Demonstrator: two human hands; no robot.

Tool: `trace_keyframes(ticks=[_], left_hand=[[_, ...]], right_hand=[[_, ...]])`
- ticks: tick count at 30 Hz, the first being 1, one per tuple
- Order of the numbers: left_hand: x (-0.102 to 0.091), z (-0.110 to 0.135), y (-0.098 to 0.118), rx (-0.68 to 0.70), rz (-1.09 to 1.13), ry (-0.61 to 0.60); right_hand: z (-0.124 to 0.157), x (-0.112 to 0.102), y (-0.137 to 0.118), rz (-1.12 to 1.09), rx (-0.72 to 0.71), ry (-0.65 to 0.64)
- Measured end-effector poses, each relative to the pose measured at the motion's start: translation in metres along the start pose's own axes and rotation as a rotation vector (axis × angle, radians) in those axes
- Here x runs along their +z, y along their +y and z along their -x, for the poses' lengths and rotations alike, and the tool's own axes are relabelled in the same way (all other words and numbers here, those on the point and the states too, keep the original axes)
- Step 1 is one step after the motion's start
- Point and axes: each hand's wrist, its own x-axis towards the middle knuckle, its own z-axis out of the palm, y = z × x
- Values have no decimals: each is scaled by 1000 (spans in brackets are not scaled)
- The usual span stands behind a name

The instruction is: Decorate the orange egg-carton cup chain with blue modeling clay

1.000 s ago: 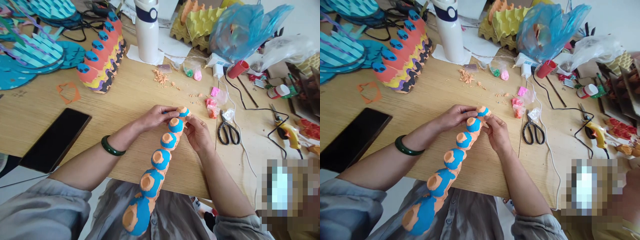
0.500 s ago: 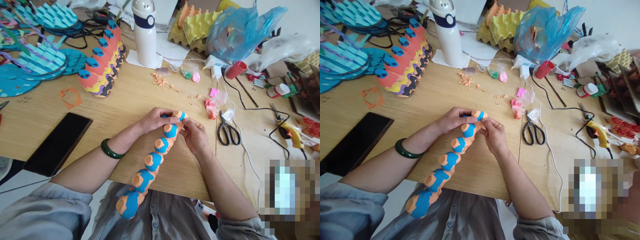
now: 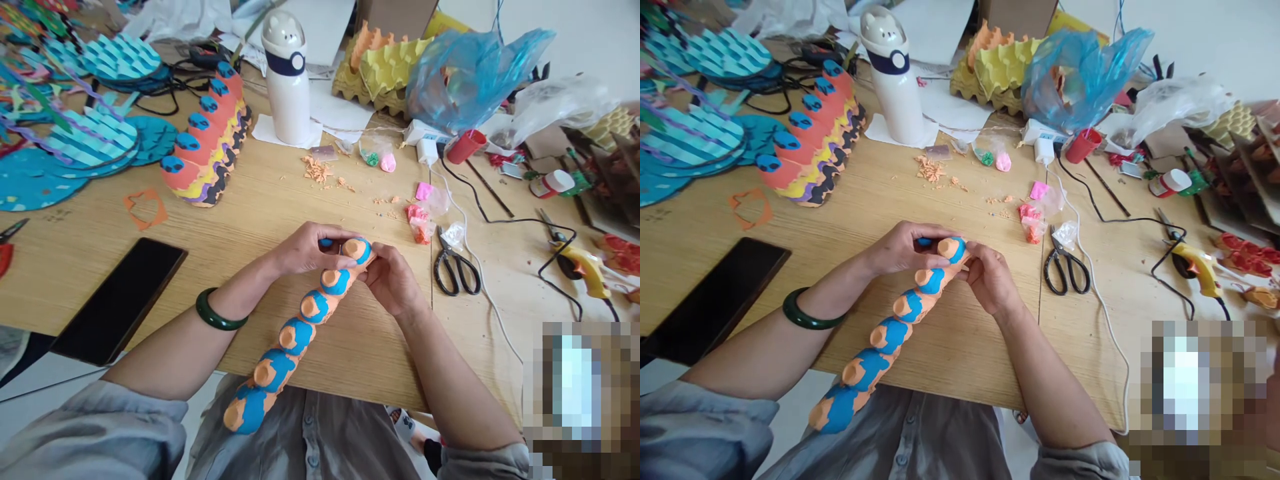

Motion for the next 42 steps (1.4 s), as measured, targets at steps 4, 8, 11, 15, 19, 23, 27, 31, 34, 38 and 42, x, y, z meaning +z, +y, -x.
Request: trace_keyframes(ticks=[4, 8, 11, 15, 19, 23, 27, 31, 34, 38, 42], left_hand=[[2, 1, 3, 48, -46, -37], [3, 2, 6, 46, -39, -32], [3, 3, 9, 43, -51, -28], [4, 4, 11, 66, -79, -42], [6, 4, 10, 96, -159, -43], [7, 4, 8, 107, -229, -50], [6, 4, 8, 92, -282, -28], [8, 5, 7, 71, -312, -45], [11, 6, 7, 58, -311, -47], [10, 5, 7, 44, -295, -33], [5, 1, 3, -3, -130, 4]], right_hand=[[-1, -4, 0, 14, 76, -36], [-1, -6, -2, 7, 52, -49], [-1, -5, -4, -11, 65, -62], [0, -3, -5, -37, 83, -59], [-1, -5, -4, 35, 96, -30], [-5, -6, -2, 34, 127, 41], [-5, -5, -2, 20, 134, 3], [-4, -6, -4, 98, 221, -12], [-5, -8, -3, 116, 257, 53], [-7, -7, -1, 89, 230, 76], [-9, -7, -3, -9, 189, 0]])
